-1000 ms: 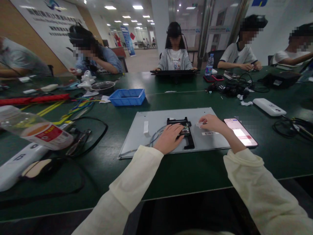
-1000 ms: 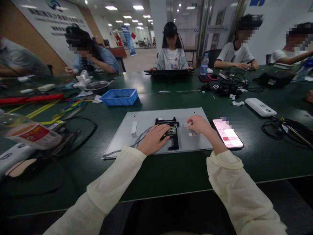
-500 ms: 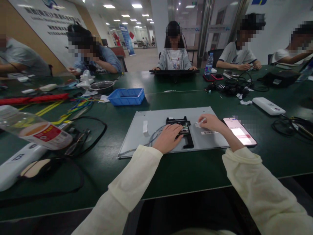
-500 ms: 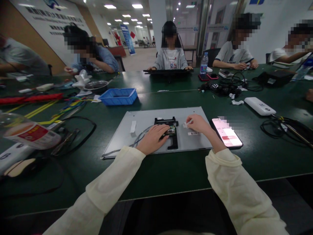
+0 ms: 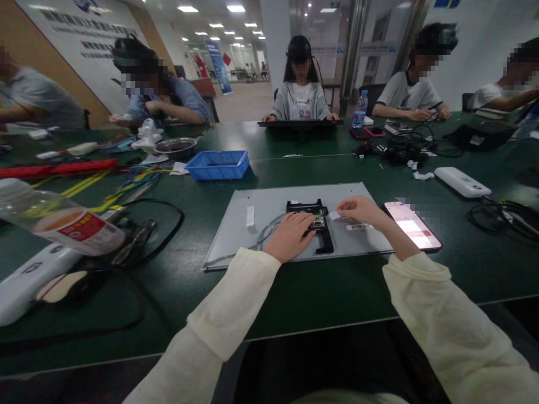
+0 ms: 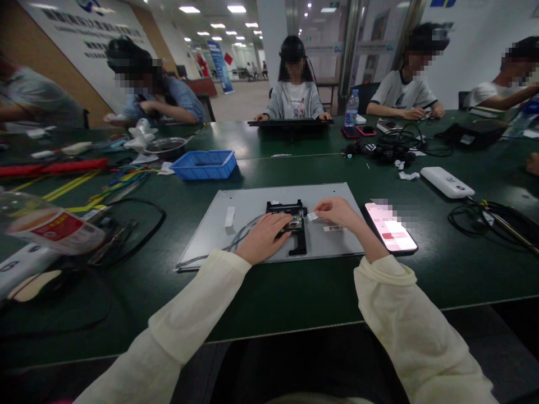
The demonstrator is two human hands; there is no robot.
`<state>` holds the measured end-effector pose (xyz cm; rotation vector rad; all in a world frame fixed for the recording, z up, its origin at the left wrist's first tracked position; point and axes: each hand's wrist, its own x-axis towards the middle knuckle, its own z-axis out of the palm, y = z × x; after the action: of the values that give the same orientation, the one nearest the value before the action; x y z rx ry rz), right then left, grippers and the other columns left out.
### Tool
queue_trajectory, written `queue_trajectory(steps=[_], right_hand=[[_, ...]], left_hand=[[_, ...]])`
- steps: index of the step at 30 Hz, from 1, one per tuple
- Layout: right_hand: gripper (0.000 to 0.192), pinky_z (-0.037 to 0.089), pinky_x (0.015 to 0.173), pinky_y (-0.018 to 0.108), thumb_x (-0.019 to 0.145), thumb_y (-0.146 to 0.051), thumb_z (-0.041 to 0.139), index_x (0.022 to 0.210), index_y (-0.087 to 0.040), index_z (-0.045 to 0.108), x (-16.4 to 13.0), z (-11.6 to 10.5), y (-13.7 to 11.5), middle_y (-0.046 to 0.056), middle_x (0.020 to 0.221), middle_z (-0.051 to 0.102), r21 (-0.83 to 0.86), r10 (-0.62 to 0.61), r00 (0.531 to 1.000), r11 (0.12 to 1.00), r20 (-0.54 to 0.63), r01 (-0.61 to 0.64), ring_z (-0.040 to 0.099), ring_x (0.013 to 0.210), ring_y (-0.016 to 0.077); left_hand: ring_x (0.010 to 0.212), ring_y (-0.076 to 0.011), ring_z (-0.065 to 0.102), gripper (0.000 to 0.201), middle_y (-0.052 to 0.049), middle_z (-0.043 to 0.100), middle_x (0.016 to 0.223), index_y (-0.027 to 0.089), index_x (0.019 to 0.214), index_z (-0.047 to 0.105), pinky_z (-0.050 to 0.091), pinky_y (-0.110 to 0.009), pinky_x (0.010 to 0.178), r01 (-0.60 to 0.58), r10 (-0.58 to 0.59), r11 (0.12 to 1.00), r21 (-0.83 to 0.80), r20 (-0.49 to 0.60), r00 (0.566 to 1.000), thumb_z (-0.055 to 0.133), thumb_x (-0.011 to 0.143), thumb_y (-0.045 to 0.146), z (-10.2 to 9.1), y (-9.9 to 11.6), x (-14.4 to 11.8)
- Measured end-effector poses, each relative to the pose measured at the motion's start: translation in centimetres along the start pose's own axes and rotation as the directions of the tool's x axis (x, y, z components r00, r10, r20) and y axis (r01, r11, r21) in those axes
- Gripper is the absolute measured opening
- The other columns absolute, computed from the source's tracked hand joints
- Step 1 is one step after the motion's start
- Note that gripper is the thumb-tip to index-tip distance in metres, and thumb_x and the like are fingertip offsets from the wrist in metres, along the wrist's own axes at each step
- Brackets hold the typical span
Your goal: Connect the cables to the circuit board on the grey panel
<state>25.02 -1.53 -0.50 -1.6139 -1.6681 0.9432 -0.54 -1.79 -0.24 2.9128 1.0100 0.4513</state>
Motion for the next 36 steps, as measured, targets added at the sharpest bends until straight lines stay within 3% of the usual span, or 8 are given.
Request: queue_trajectory(steps=[5,9,13,21,28,36], right_hand=[[0.015,0.051,0.061,0.020,0.076,-0.021,0.066,0.089,-0.014,0.070,-0.7,1.0,-0.9,0.006,0.080,0.071,0.228,0.066,0.991,0.969,0.114,-0.091,0.063,0.066,0.0102],[0.014,0.051,0.061,0.020,0.075,-0.019,0.066,0.088,-0.015,0.070,-0.9,1.3,-1.0,0.005,0.078,0.071,0.241,0.093,0.982,0.962,0.163,-0.131,0.063,0.065,0.0099],[0.015,0.051,0.060,0.020,0.075,-0.019,0.066,0.088,-0.015,0.069,-0.7,1.6,-0.9,0.005,0.075,0.071,0.215,0.080,0.986,0.970,0.148,-0.111,0.065,0.065,0.0109],[0.015,0.046,0.049,0.018,0.076,-0.026,0.067,0.086,-0.016,0.069,-0.5,2.1,-0.7,0.005,0.076,0.071,0.062,0.025,0.994,0.998,0.110,-0.032,0.064,0.061,0.0119],[0.014,0.049,0.065,0.024,0.075,-0.027,0.066,0.086,-0.020,0.071,-1.0,2.2,-1.5,0.002,0.085,0.072,-0.202,-0.173,0.985,0.964,0.018,0.173,0.065,0.069,0.0136],[0.018,0.048,0.070,0.026,0.077,-0.030,0.064,0.089,-0.020,0.071,-1.3,2.2,-1.8,0.003,0.090,0.072,-0.270,-0.214,0.977,0.940,0.010,0.208,0.065,0.073,0.0150]], left_hand=[[0.126,-0.0201,0.045,0.039,-0.007,0.052,0.133,0.019,0.131,0.044,0.030,-0.040,0.110,-0.006,0.006,1.000,0.005,0.003,1.000,0.040,0.095,0.031,0.1,0.0,-0.1],[0.128,-0.0207,0.043,0.039,-0.007,0.050,0.136,0.020,0.133,0.041,0.027,-0.043,0.111,-0.007,0.007,0.999,0.051,0.007,1.000,0.039,0.095,0.031,-0.3,0.4,0.0],[0.132,-0.0226,0.038,0.039,-0.009,0.046,0.141,0.020,0.134,0.040,0.021,-0.046,0.113,-0.117,0.112,0.981,0.155,0.039,0.993,0.037,0.095,0.025,-0.9,1.3,0.2],[0.134,-0.0239,0.034,0.046,-0.006,0.040,0.146,0.023,0.136,0.039,0.025,-0.044,0.111,-0.166,0.146,0.970,0.178,0.123,0.982,0.044,0.090,0.020,-0.7,1.8,0.8],[0.130,-0.0234,0.039,0.043,-0.007,0.044,0.142,0.020,0.133,0.041,0.029,-0.041,0.108,-0.166,0.152,0.978,0.130,0.111,0.982,0.044,0.091,0.019,-0.6,1.7,0.9],[0.133,-0.0231,0.036,0.044,-0.007,0.040,0.146,0.021,0.135,0.039,0.023,-0.044,0.112,-0.153,0.139,0.978,0.139,0.105,0.985,0.041,0.092,0.021,-0.5,1.7,0.9]])
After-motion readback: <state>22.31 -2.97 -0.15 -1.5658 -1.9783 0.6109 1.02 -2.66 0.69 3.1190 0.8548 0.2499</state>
